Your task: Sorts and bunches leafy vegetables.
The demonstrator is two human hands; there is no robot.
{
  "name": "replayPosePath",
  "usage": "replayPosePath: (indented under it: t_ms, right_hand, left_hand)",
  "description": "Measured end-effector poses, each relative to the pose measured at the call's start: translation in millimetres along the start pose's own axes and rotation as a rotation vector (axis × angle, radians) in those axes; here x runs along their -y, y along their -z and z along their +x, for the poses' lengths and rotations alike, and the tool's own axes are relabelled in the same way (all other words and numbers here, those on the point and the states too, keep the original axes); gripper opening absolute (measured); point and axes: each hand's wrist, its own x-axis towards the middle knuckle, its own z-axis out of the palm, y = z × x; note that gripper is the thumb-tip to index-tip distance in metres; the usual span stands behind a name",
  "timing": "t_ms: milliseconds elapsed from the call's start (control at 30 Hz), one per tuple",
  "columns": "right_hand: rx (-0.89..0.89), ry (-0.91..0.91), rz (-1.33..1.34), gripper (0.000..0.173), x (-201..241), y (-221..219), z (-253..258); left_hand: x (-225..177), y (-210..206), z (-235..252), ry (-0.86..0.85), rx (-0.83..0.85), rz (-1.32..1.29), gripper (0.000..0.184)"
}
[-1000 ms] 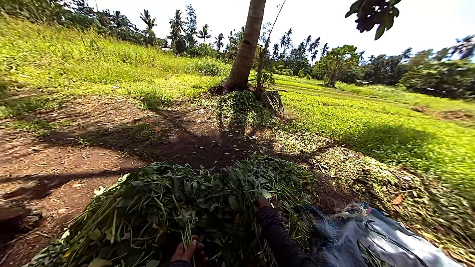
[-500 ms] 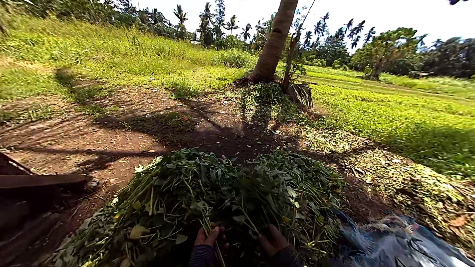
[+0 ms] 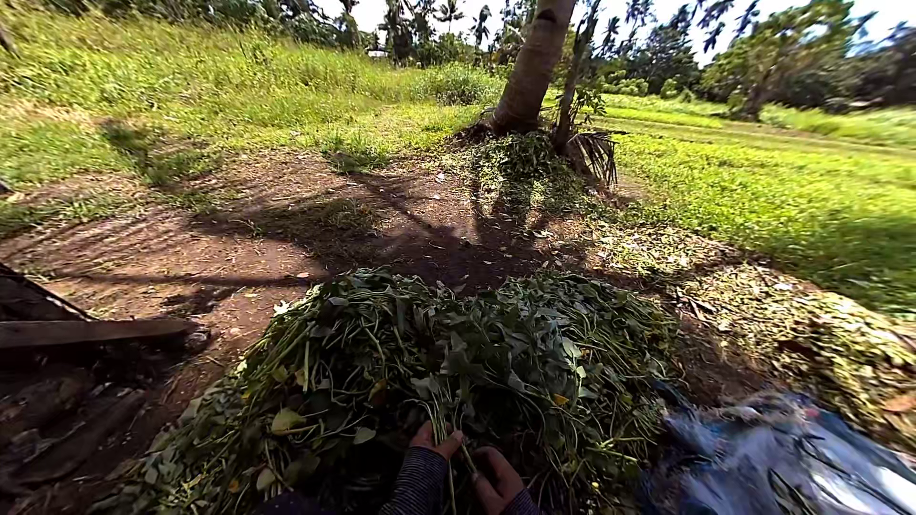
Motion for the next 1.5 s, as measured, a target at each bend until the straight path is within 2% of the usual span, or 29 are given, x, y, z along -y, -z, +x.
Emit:
replayPosePath:
  t_ms: [100, 200, 300, 467, 567, 667, 767, 867, 933, 1000, 1067, 1100, 1167, 1200, 1267, 1300, 1400, 1500]
  right_hand:
    - [0.049, -0.173, -0.085, 0.043, 15.4, 3.3, 7.2]
    - [0.145, -0.238, -0.246, 0.042, 20.6, 3.7, 7.8]
    - [0.205, -0.238, -0.292, 0.041, 4.7, -9.3, -3.8]
    - [0.273, -0.282, -0.345, 0.048, 10.3, -4.0, -25.9]
    - [0.171, -0.191, -0.412, 0.047, -10.0, -10.5, -32.6]
    - [0.164, -0.229, -0.477, 0.046, -2.0, -6.6, -39.9]
    - [0.248, -0.296, -0.539, 0.045, 9.4, -4.2, -60.1]
    - [0.383, -0.305, -0.553, 0.050, -31.1, 11.1, -59.5]
    - [0.198, -0.210, -0.493, 0.052, -47.8, 36.7, -47.9]
    - [-0.011, -0.126, -0.453, 0.047, -16.2, 73.0, -35.3]
    - [-0.342, 0.175, -0.388, 0.032, -4.8, 84.4, -17.9]
    - [-0.400, 0.303, -0.318, 0.028, 1.2, 83.2, -7.0]
    - [-0.324, 0.494, -0.182, 0.026, 15.2, 70.2, 10.8]
    - [-0.236, 0.544, -0.140, 0.032, 22.6, 60.4, 17.0]
    - [-0.028, 0.443, -0.159, 0.041, 44.0, 43.9, 18.3]
    - [0.022, 0.365, -0.210, 0.041, 49.9, 36.5, 17.0]
    - [0.047, 0.279, -0.404, 0.028, 39.5, 21.8, 8.4]
    - [0.280, 0.187, -0.504, 0.026, 20.6, 34.1, -6.2]
  left_hand:
    - [3.2, -2.0, 2.1, 0.002, 0.026, 0.033, 0.037]
    - [7.3, -5.3, 2.5, -0.017, -0.063, -0.032, 0.034]
    - [7.9, -2.9, 12.3, 0.021, -0.167, -0.179, 0.034]
    - [11.7, -6.3, 19.4, 0.037, -0.201, -0.286, 0.030]
    - [15.7, -9.1, 21.7, 0.014, -0.226, -0.295, 0.034]
    - [19.0, -11.4, 27.4, -0.004, -0.271, -0.345, 0.033]
    - [6.3, 10.3, 39.7, -0.059, -0.404, -0.455, 0.031]
    - [-9.5, 27.7, 35.6, -0.032, -0.342, -0.448, 0.032]
    - [-7.1, 30.7, 35.6, -0.030, -0.276, -0.477, 0.037]
    - [-10.8, 28.4, 27.8, -0.002, -0.185, -0.513, 0.041]
    - [-18.5, 24.8, 14.2, 0.031, -0.096, -0.515, 0.043]
    - [-22.6, 21.7, 6.2, 0.039, -0.072, -0.493, 0.043]
    - [-25.3, 11.9, -9.1, 0.050, -0.028, -0.419, 0.043]
    - [-24.4, 6.9, -15.8, 0.053, -0.003, -0.379, 0.043]
    - [-18.3, 0.4, -22.6, 0.028, 0.021, -0.315, 0.041]
    - [-14.8, 0.1, -23.3, 0.011, 0.012, -0.307, 0.040]
    - [-10.4, 8.9, -16.2, -0.027, -0.118, -0.362, 0.041]
    - [-9.2, 20.3, -2.2, -0.072, -0.221, -0.468, 0.040]
